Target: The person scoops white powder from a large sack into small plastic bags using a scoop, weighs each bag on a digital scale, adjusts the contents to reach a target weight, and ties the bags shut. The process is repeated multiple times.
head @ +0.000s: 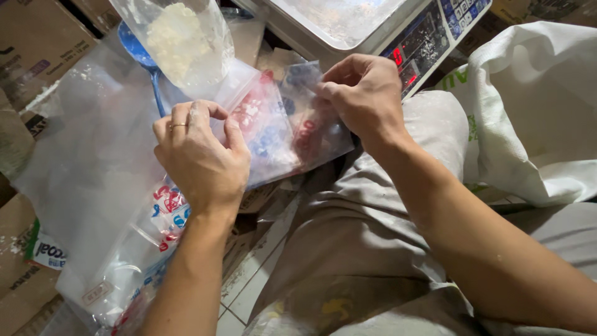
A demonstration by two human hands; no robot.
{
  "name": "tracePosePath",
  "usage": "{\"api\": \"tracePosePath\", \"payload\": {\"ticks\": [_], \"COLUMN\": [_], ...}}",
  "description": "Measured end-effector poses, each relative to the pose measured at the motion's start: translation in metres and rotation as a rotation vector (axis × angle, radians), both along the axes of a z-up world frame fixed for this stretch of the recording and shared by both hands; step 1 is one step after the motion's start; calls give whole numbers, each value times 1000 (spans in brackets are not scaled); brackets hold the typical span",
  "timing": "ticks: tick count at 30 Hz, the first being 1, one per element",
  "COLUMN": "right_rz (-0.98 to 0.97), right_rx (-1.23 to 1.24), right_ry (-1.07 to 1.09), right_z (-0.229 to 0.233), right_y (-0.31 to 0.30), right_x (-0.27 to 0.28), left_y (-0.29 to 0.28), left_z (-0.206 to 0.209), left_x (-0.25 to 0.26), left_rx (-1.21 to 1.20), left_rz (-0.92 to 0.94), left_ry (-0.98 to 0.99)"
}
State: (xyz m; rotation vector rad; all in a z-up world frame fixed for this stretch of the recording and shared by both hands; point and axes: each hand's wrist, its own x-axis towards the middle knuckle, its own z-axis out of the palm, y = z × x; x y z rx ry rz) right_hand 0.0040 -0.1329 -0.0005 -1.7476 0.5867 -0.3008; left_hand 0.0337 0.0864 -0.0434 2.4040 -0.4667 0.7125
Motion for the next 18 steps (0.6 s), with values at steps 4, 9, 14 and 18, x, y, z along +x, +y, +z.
{"api": "tracePosePath", "payload": {"ticks": [4, 9, 14, 18], "right_rz": [-187, 173, 315, 275], "right_rx": [701, 549, 148, 131], "right_ry": [92, 220, 273, 230], "right_z": [4, -9, -30, -36], "right_y": [-4, -6, 6, 14], "right_x": [3, -5, 7, 13], "left_y": [-1, -4, -6, -6], "left_z": [1, 0, -2, -3], "left_x": [0, 1, 2, 3], "left_rx": [2, 5, 3, -11], "left_rz": [-4, -18, -1, 1], "left_ry": [12, 13, 10, 28]}}
